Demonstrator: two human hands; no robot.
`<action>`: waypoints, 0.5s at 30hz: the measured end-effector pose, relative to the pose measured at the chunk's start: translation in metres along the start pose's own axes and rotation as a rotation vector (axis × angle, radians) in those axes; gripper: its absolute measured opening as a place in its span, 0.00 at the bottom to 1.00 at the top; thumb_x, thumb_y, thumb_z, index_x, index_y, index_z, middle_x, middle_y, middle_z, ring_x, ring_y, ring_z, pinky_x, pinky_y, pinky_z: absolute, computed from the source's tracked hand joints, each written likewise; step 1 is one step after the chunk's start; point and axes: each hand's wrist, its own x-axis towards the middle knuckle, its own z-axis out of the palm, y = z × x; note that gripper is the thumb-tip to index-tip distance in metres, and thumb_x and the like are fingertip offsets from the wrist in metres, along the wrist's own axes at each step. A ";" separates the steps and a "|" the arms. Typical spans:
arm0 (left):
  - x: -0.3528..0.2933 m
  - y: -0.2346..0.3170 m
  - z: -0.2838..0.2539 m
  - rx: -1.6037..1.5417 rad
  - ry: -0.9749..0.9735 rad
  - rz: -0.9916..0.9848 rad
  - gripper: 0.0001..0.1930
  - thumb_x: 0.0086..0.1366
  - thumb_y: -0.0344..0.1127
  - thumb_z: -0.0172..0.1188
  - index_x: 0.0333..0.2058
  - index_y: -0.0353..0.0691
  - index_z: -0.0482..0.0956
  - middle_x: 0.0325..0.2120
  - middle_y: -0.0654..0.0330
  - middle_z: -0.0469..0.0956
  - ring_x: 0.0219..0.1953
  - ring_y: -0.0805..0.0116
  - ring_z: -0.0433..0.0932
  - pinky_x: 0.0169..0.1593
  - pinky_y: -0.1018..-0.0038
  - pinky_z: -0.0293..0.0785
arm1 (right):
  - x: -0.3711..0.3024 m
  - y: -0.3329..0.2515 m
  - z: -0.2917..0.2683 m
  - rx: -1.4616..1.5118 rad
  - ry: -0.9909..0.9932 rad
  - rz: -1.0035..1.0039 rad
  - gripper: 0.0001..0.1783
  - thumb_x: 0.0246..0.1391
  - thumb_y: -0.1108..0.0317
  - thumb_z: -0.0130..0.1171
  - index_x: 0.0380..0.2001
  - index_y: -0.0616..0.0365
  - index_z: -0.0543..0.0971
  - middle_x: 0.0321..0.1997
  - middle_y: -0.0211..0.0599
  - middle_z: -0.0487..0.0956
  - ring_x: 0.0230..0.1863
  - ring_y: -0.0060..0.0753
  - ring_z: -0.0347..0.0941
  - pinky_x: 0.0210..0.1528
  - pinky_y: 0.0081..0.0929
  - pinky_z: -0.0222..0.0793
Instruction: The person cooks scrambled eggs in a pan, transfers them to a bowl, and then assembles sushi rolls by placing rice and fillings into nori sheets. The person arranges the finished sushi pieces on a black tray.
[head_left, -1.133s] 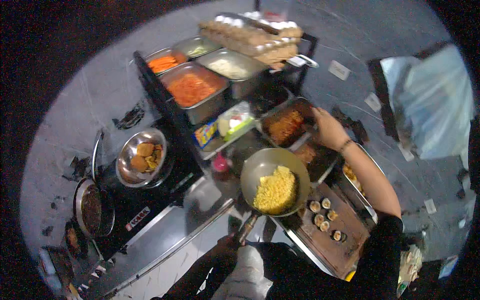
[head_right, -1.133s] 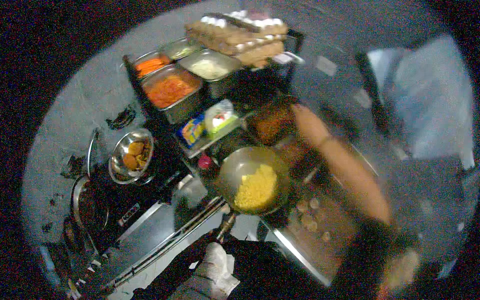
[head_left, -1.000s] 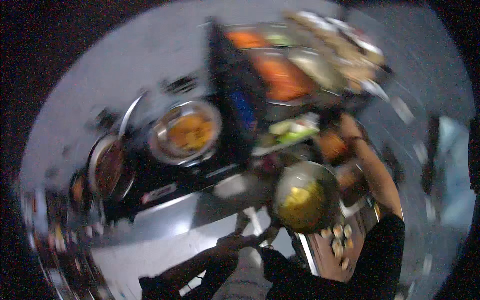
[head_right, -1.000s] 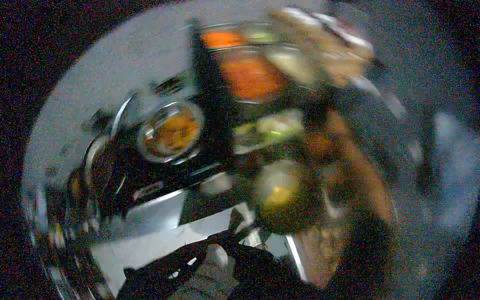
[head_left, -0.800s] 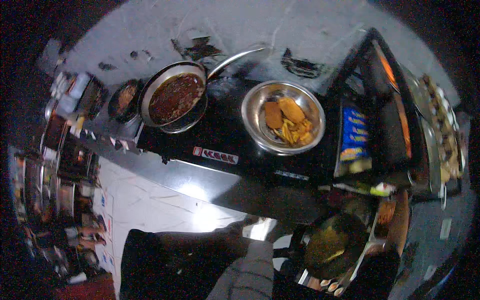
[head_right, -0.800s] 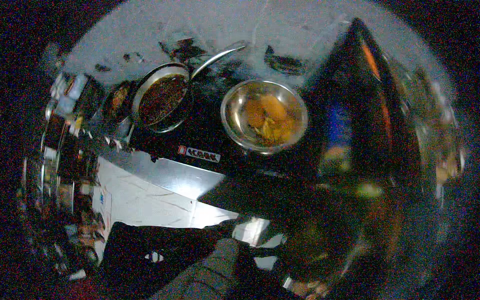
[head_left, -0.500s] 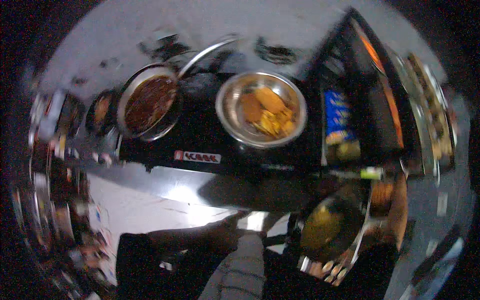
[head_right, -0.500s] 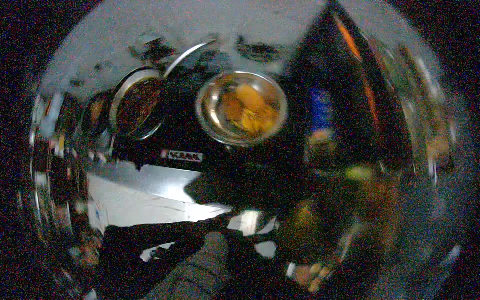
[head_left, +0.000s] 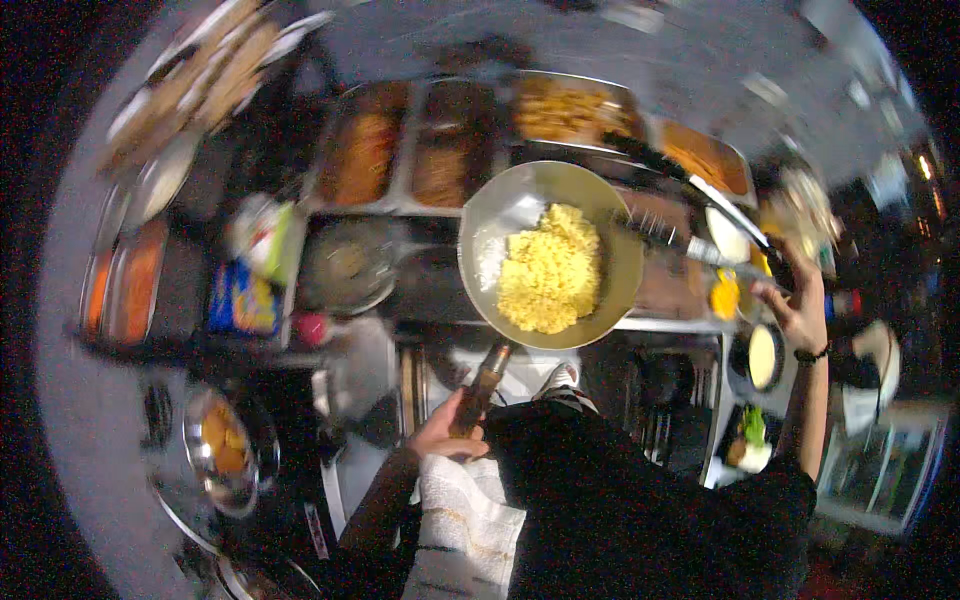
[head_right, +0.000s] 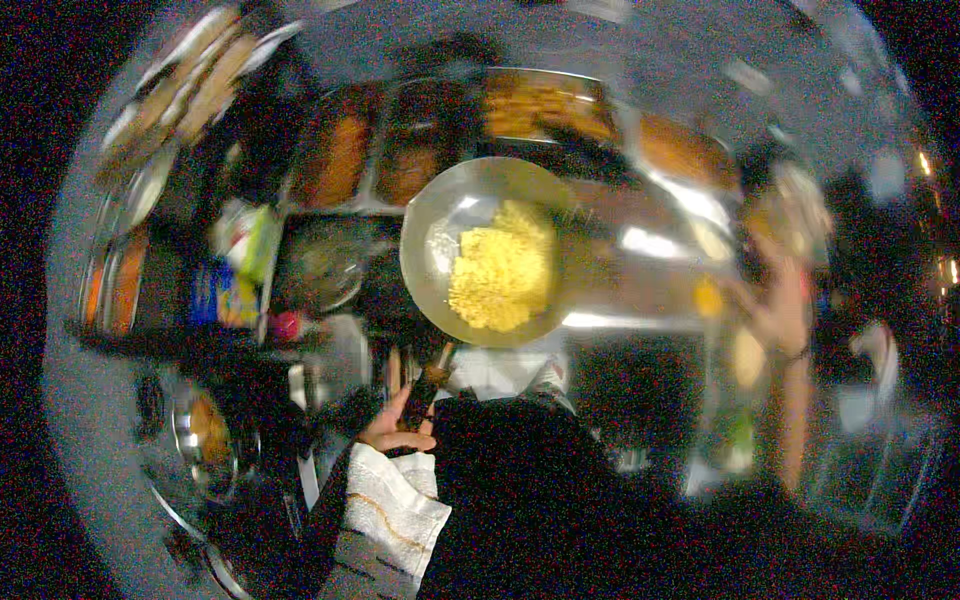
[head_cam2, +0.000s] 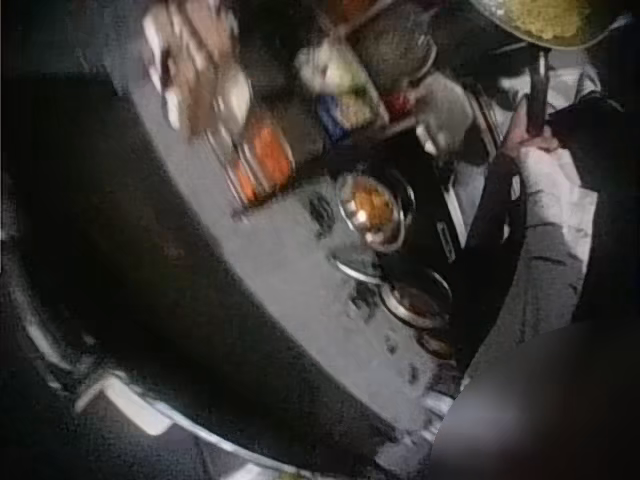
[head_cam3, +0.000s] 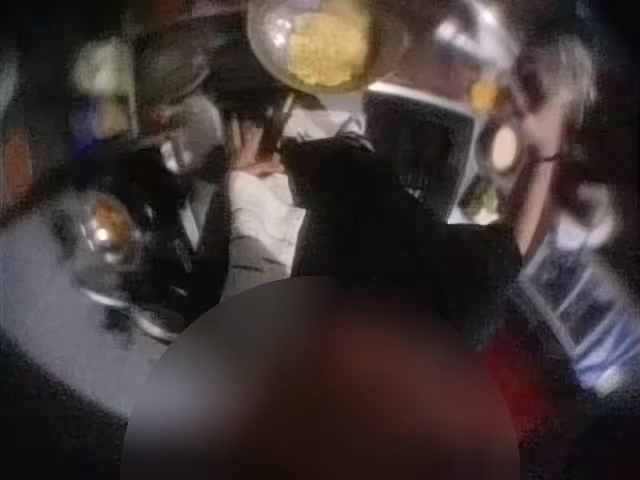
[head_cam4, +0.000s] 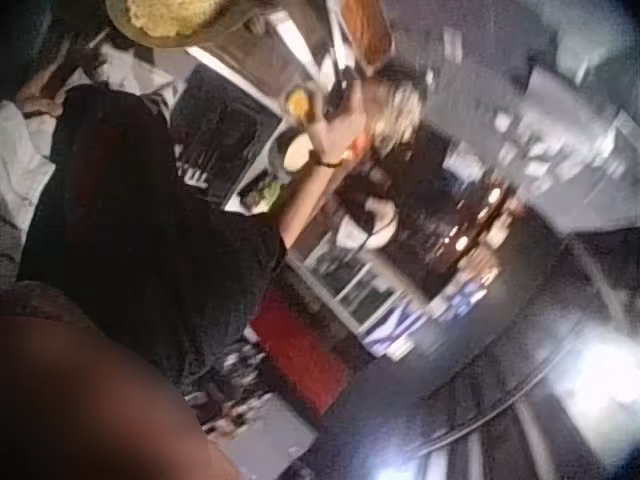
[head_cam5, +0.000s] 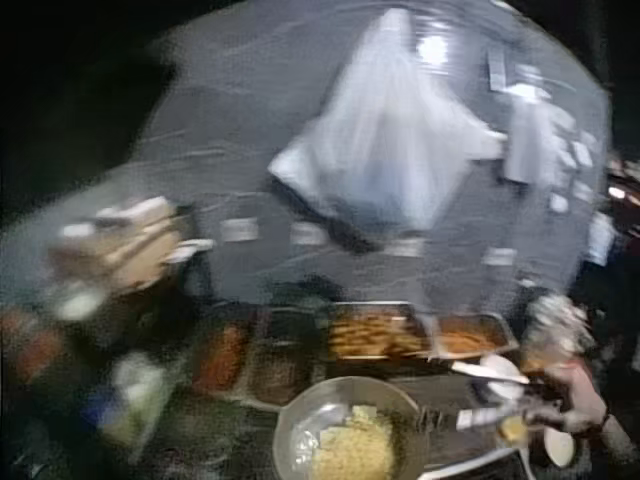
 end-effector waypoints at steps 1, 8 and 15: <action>0.018 0.007 0.010 -0.010 -0.008 -0.016 0.37 0.52 0.17 0.69 0.58 0.42 0.61 0.25 0.65 0.70 0.26 0.77 0.73 0.31 0.76 0.69 | -0.030 -0.005 -0.018 0.067 -0.044 -0.006 0.43 0.41 0.58 0.75 0.58 0.71 0.71 0.54 0.48 0.78 0.54 0.37 0.76 0.57 0.32 0.69; 0.137 0.027 0.132 0.000 -0.298 -0.259 0.39 0.53 0.17 0.66 0.60 0.42 0.55 0.18 0.65 0.68 0.13 0.75 0.67 0.16 0.76 0.61 | -0.132 0.066 -0.092 -0.571 -0.317 0.123 0.43 0.40 0.47 0.70 0.59 0.58 0.72 0.41 0.47 0.78 0.38 0.52 0.77 0.36 0.44 0.70; 0.237 -0.016 0.313 -0.088 -0.316 -0.351 0.47 0.54 0.16 0.64 0.68 0.48 0.48 0.20 0.64 0.67 0.11 0.77 0.62 0.14 0.77 0.56 | -0.235 0.198 -0.140 -0.657 -0.325 0.304 0.41 0.40 0.48 0.70 0.55 0.61 0.73 0.39 0.45 0.78 0.38 0.49 0.78 0.35 0.42 0.73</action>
